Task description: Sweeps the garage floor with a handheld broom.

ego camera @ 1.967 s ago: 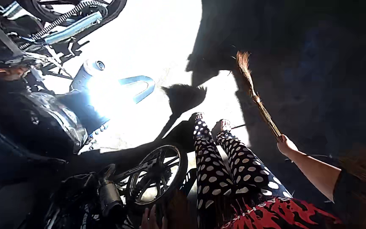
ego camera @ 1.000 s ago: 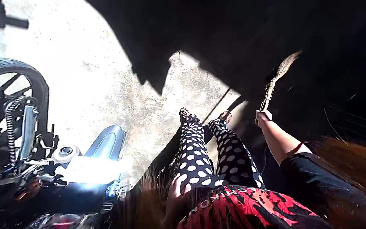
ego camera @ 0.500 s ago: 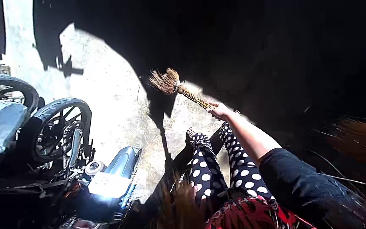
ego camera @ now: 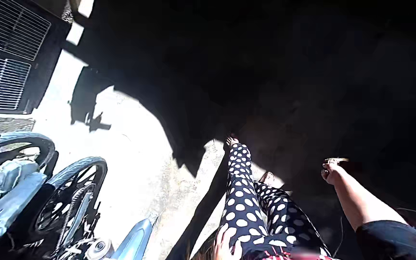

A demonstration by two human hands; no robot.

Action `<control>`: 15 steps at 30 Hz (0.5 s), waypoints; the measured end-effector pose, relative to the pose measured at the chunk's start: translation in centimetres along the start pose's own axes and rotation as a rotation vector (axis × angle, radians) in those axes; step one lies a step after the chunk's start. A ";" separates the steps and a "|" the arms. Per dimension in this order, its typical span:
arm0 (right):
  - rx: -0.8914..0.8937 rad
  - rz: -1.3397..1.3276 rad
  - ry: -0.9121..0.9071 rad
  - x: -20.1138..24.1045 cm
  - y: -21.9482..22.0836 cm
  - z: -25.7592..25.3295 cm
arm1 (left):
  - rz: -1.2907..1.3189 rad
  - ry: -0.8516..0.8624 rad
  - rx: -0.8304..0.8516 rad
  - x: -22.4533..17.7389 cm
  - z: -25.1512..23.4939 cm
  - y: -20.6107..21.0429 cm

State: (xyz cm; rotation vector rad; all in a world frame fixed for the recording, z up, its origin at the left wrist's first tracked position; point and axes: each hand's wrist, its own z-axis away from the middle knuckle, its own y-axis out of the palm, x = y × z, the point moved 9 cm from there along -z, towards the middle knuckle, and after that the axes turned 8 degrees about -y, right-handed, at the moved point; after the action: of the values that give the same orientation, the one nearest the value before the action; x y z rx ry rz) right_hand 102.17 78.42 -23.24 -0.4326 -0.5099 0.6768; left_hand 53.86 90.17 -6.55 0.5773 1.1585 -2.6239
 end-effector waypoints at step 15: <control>0.310 0.684 -0.554 16.5 23.4 5.9 | 0.272 -0.311 0.351 -13.1 -18.1 -16.5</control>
State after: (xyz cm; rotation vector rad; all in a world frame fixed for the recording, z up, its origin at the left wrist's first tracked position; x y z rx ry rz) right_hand 98.64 107.26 -26.00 -0.1069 -0.7701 1.5348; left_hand 64.72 115.19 -1.07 0.3366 0.4951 -2.5671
